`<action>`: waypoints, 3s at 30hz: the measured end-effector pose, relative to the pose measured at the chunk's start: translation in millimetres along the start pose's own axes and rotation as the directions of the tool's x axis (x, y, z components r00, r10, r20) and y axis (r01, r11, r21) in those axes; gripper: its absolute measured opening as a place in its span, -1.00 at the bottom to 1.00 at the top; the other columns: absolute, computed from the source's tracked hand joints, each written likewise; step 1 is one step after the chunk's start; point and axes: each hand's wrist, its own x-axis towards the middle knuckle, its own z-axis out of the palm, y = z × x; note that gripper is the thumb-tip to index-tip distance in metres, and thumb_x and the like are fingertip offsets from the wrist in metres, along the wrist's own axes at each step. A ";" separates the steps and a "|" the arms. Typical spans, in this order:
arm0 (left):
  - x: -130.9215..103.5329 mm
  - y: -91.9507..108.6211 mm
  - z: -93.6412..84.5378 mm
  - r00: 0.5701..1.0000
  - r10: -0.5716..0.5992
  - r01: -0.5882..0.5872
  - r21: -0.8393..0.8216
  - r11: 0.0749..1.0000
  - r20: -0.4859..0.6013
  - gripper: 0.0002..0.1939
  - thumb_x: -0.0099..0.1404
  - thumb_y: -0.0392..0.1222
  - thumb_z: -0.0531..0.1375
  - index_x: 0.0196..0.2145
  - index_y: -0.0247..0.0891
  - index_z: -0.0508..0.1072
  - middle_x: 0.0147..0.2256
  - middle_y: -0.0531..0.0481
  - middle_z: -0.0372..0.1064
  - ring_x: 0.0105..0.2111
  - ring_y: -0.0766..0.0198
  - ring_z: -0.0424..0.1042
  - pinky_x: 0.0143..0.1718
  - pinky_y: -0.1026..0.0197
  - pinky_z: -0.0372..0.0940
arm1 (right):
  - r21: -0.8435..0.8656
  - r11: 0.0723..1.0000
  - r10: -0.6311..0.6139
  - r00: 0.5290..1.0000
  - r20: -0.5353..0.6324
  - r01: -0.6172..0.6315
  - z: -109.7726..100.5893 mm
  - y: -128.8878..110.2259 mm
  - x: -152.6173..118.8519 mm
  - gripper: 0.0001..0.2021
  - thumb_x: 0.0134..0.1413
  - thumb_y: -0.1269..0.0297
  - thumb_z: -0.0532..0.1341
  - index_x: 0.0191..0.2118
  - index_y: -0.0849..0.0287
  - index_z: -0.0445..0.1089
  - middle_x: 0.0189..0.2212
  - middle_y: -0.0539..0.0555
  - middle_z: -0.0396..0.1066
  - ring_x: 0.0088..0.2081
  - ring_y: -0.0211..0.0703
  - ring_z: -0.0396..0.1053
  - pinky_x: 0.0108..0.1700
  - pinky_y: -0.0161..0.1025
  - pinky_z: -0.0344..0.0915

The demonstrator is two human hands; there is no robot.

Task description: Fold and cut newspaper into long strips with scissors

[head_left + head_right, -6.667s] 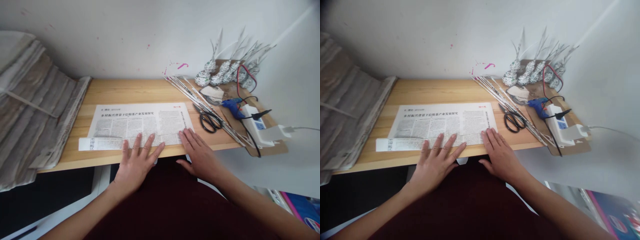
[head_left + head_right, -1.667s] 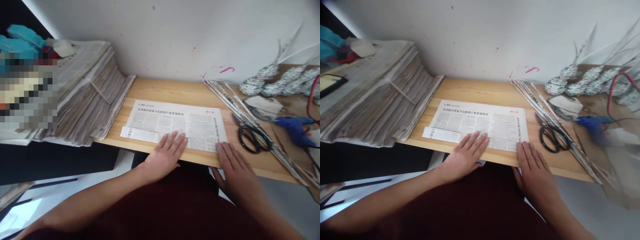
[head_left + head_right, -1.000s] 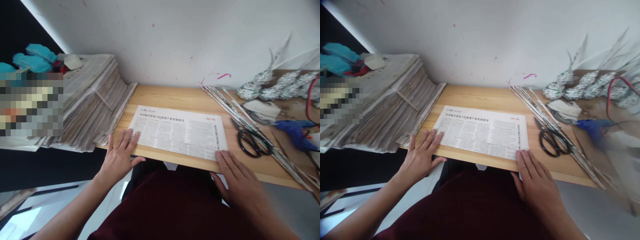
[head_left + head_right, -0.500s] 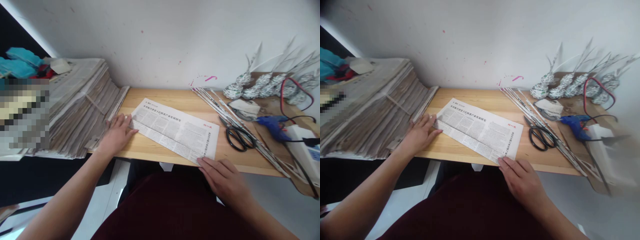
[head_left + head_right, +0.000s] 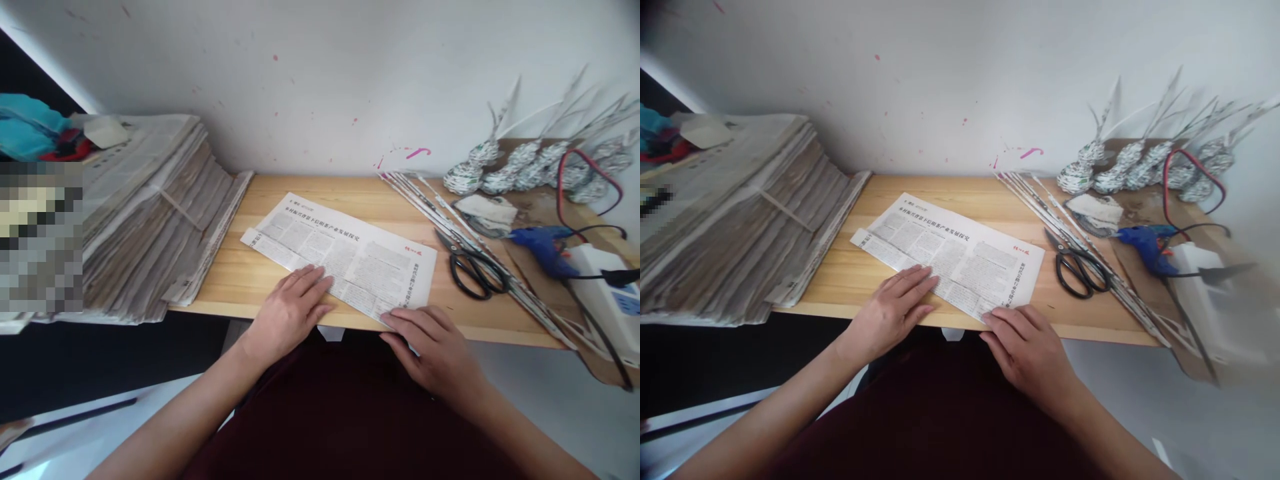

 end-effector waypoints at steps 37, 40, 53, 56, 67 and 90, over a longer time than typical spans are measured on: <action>25.9 -3.3 -14.6 0.988 0.071 -0.083 0.081 0.993 0.135 -0.64 0.45 -0.35 0.07 0.13 -0.20 0.44 -0.13 -0.13 0.50 -0.18 0.09 0.42 -0.12 0.01 0.44 | 0.078 0.982 0.174 0.983 -0.062 -0.170 -3.5 4.0 -11.1 -0.75 0.15 0.43 0.36 -0.05 0.09 0.48 -0.15 0.09 0.57 -0.15 -0.06 0.44 -0.08 -0.06 0.36; 36.5 -14.6 -13.1 0.990 0.074 -0.083 0.072 0.994 0.116 -0.64 0.43 -0.41 0.05 0.08 -0.24 0.48 -0.29 -0.07 0.50 -0.27 0.14 0.44 -0.25 0.10 0.43 | 0.087 0.982 0.172 0.982 -0.078 -0.165 -2.5 4.3 -11.5 -0.74 0.13 0.44 0.37 -0.06 0.10 0.48 -0.15 0.09 0.57 -0.16 -0.08 0.43 -0.08 -0.07 0.36; 66.7 -36.0 -9.3 0.981 -0.105 0.142 -0.237 0.961 0.161 -0.84 0.37 -0.26 0.21 -0.13 -0.19 0.57 -0.23 -0.01 0.55 -0.25 0.24 0.53 -0.12 0.14 0.42 | 0.108 0.976 0.193 0.980 -0.049 -0.187 -0.3 8.1 -14.6 -0.73 0.14 0.42 0.36 -0.04 0.06 0.49 -0.15 0.08 0.58 -0.17 -0.06 0.49 -0.10 -0.05 0.36; 67.6 -37.9 -9.3 0.980 -0.107 0.149 -0.256 0.955 0.170 -0.83 0.36 -0.26 0.20 -0.13 -0.17 0.56 -0.23 -0.01 0.55 -0.25 0.24 0.53 -0.12 0.14 0.42 | 0.116 0.975 0.198 0.979 -0.051 -0.191 -0.6 7.7 -13.6 -0.73 0.14 0.42 0.36 -0.04 0.05 0.49 -0.14 0.08 0.58 -0.17 -0.06 0.49 -0.10 -0.05 0.36; 78.5 -42.7 -10.5 0.968 -0.089 0.140 -0.213 0.967 0.235 -0.76 0.35 -0.28 0.21 -0.05 -0.15 0.56 -0.25 0.01 0.53 -0.29 0.25 0.50 -0.15 0.16 0.39 | 0.103 0.978 0.189 0.981 -0.049 -0.183 -0.9 7.7 -13.0 -0.73 0.14 0.42 0.37 -0.04 0.07 0.47 -0.14 0.09 0.56 -0.17 -0.05 0.45 -0.10 -0.05 0.36; 82.4 -47.4 -9.8 0.962 -0.008 0.070 -0.222 0.973 0.271 -0.82 0.38 -0.25 0.20 -0.11 -0.16 0.58 -0.16 -0.03 0.50 -0.21 0.21 0.51 -0.10 0.10 0.43 | 0.120 0.975 0.191 0.981 -0.034 -0.185 -1.1 9.5 -14.4 -0.73 0.13 0.43 0.37 -0.04 0.11 0.48 -0.14 0.10 0.55 -0.15 -0.08 0.44 -0.08 -0.07 0.34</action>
